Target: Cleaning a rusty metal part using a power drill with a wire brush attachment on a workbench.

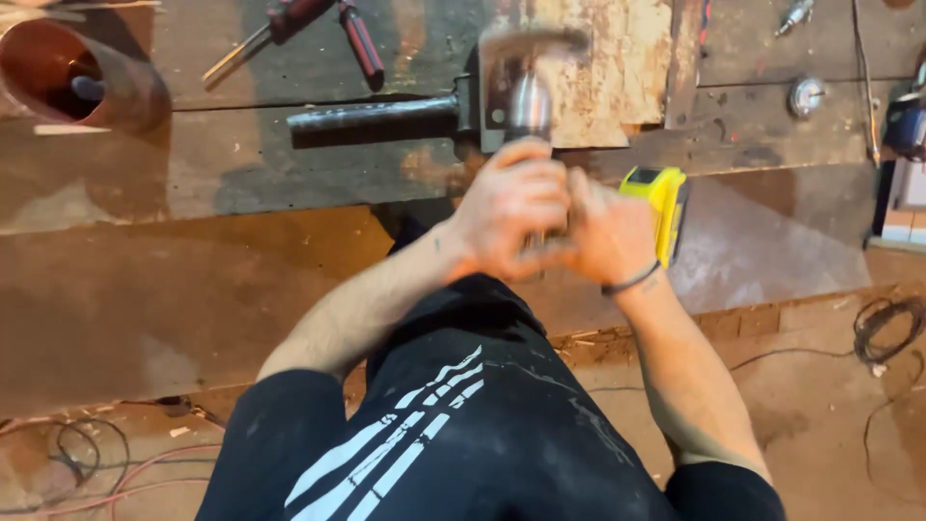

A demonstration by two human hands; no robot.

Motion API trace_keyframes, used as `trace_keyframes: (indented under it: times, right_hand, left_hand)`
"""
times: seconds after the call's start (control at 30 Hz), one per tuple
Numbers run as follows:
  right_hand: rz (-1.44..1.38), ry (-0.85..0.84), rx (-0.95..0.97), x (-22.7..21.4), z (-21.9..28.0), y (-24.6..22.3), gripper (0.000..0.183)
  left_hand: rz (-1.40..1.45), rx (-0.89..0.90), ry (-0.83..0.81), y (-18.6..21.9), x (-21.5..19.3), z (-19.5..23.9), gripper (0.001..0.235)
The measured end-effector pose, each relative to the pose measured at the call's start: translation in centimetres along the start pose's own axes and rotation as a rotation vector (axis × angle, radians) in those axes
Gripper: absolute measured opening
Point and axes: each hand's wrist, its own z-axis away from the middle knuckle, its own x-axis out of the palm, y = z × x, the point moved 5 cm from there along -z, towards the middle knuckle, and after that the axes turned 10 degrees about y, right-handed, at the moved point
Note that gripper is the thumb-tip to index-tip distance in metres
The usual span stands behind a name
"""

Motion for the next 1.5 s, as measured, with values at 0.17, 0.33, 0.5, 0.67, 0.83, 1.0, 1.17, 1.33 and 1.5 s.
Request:
trace_keyframes:
  times: [0.17, 0.33, 0.5, 0.67, 0.83, 1.0, 1.17, 1.33, 1.5]
  right_hand:
    - [0.053, -0.044, 0.069, 0.1, 1.2, 1.7, 0.094]
    - [0.061, -0.149, 0.067, -1.4, 1.2, -1.9, 0.029]
    - [0.104, -0.079, 0.022, -0.8, -2.0, -1.8, 0.032]
    - [0.023, -0.145, 0.033, -2.0, -0.9, -3.5, 0.034]
    - [0.118, -0.118, 0.009, -0.5, -3.6, -2.2, 0.032]
    - [0.076, -0.155, 0.069, -1.7, -3.0, -2.6, 0.027]
    - [0.042, -0.162, 0.052, -2.2, -4.5, -3.0, 0.054]
    - [0.107, -0.222, 0.110, -2.6, -7.6, -2.5, 0.064]
    - [0.162, -0.348, 0.118, -2.6, -7.3, -3.0, 0.060]
  left_hand:
    - [0.046, -0.030, -0.055, 0.2, 0.4, -1.4, 0.037]
    - [0.009, -0.052, 0.033, 3.4, -0.7, 1.0, 0.033]
    - [-0.030, -0.023, 0.028, 0.6, -2.4, -0.2, 0.030]
    - [0.003, -0.088, 0.011, 2.5, -2.2, 0.4, 0.032]
    - [-0.011, -0.072, 0.048, -0.5, -3.4, 0.1, 0.030]
    - [0.013, -0.047, -0.019, 0.1, -3.2, -0.6, 0.030]
    - [0.046, -0.089, 0.025, -0.3, -3.4, 0.0, 0.030]
    - [0.044, -0.061, 0.004, -3.2, -4.8, -2.3, 0.030]
    - [0.109, -0.123, 0.079, -3.5, -5.2, -2.0, 0.034]
